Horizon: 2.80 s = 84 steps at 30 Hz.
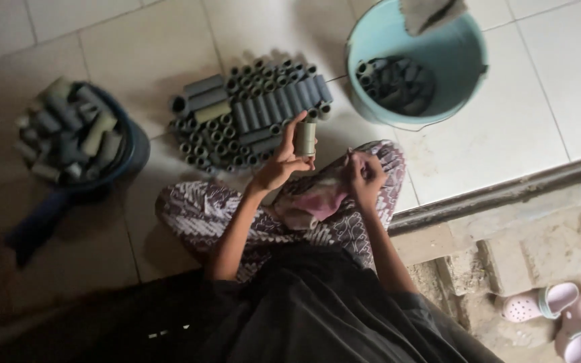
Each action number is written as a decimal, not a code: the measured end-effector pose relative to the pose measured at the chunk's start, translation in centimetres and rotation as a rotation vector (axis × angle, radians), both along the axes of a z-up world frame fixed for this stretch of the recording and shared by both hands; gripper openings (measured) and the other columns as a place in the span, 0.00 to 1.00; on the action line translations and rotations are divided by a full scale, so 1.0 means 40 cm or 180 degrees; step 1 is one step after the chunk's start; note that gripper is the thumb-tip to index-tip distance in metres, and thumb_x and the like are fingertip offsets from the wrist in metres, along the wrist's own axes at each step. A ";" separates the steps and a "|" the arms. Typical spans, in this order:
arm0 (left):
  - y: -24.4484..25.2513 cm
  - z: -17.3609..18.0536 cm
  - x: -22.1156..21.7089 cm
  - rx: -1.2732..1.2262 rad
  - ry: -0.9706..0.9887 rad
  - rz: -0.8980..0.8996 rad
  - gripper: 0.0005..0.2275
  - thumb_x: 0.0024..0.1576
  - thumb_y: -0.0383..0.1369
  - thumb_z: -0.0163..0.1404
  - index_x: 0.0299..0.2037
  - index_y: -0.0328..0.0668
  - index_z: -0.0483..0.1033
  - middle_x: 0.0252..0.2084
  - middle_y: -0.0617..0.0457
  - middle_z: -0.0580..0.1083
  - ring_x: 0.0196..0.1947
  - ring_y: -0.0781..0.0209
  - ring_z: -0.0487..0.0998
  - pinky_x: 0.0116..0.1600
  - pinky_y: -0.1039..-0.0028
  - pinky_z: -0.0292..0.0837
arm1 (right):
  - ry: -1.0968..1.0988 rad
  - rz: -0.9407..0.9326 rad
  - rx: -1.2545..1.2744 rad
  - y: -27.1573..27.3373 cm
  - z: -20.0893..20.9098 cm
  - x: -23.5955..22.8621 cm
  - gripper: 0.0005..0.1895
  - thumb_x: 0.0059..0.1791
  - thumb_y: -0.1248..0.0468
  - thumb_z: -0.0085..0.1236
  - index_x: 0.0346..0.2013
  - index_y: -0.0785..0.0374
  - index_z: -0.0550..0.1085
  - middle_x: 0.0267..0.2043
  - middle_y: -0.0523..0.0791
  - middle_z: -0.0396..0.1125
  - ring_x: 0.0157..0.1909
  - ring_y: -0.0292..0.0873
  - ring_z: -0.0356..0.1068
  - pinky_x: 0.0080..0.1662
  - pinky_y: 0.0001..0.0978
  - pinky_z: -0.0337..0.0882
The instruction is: The person sits on the floor and repeatedly picks up small cylindrical pipe segments from a bucket, wipes them with a cloth, and places them into a growing pile on the floor. The person handles the segments one at a time, rotating them to wipe different sides before stacking them.
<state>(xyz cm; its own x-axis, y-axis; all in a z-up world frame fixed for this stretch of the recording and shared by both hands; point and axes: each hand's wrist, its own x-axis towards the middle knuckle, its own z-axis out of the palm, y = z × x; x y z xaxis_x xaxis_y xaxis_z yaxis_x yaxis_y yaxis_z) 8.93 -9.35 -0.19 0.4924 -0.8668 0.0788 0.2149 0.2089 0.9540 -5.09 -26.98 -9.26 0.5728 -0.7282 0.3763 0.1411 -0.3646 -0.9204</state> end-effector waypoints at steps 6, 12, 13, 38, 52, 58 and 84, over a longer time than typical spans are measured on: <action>0.087 -0.108 -0.077 0.0516 -0.0864 0.1235 0.24 0.72 0.40 0.37 0.76 0.42 0.51 0.73 0.31 0.55 0.72 0.37 0.55 0.72 0.46 0.55 | -0.0110 0.0725 0.0296 0.148 0.089 0.051 0.05 0.48 0.67 0.70 0.33 0.64 0.80 0.37 0.49 0.74 0.39 0.44 0.72 0.46 0.36 0.67; 0.133 -0.175 -0.090 0.0912 -0.0460 0.1621 0.26 0.70 0.45 0.38 0.76 0.46 0.50 0.67 0.32 0.62 0.68 0.38 0.64 0.67 0.46 0.62 | 0.0096 0.1024 0.0054 0.205 0.075 0.097 0.04 0.48 0.64 0.70 0.32 0.61 0.82 0.38 0.50 0.73 0.42 0.48 0.74 0.45 0.37 0.68; 0.144 -0.171 -0.086 0.0939 -0.0434 0.1633 0.26 0.70 0.45 0.38 0.76 0.46 0.50 0.67 0.32 0.62 0.68 0.38 0.64 0.67 0.46 0.62 | 0.0122 0.1042 0.0076 0.217 0.074 0.109 0.04 0.48 0.64 0.70 0.32 0.61 0.82 0.38 0.50 0.73 0.42 0.48 0.74 0.45 0.37 0.68; 0.091 -0.344 0.003 0.0555 -0.1020 0.2084 0.18 0.67 0.36 0.47 0.65 0.42 0.67 0.50 0.36 0.77 0.50 0.45 0.79 0.51 0.56 0.78 | -0.0189 0.0800 0.0843 0.252 -0.104 0.225 0.02 0.45 0.71 0.69 0.31 0.64 0.82 0.26 0.44 0.73 0.31 0.32 0.62 0.35 0.26 0.62; 0.090 -0.436 0.050 0.0502 -0.0500 0.2395 0.18 0.63 0.37 0.53 0.61 0.41 0.71 0.50 0.42 0.79 0.51 0.56 0.80 0.51 0.65 0.78 | 0.0076 0.1153 0.1243 0.276 -0.107 0.208 0.07 0.39 0.72 0.74 0.28 0.63 0.82 0.24 0.45 0.73 0.31 0.35 0.66 0.41 0.32 0.68; 0.078 -0.448 0.024 0.0572 -0.0296 0.2276 0.24 0.52 0.33 0.67 0.58 0.43 0.75 0.51 0.41 0.79 0.51 0.50 0.81 0.51 0.64 0.80 | -0.0228 0.0588 0.2148 0.221 -0.188 0.261 0.08 0.45 0.70 0.69 0.36 0.65 0.78 0.27 0.44 0.70 0.30 0.38 0.68 0.40 0.31 0.70; 0.090 -0.403 0.000 0.0643 -0.0187 0.2430 0.20 0.49 0.34 0.69 0.46 0.27 0.80 0.40 0.32 0.80 0.43 0.45 0.83 0.46 0.59 0.81 | -0.0157 0.0582 0.0880 0.219 -0.228 0.205 0.07 0.44 0.67 0.72 0.34 0.62 0.81 0.33 0.47 0.77 0.34 0.35 0.70 0.42 0.31 0.68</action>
<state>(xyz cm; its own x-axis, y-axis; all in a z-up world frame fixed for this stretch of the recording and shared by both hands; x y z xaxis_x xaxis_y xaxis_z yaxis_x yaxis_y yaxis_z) 8.93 -5.76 -16.30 0.9566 -0.2914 0.0004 0.0300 0.0998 0.9946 3.11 -18.21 -18.38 0.6894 -0.6935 0.2093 0.2280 -0.0665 -0.9714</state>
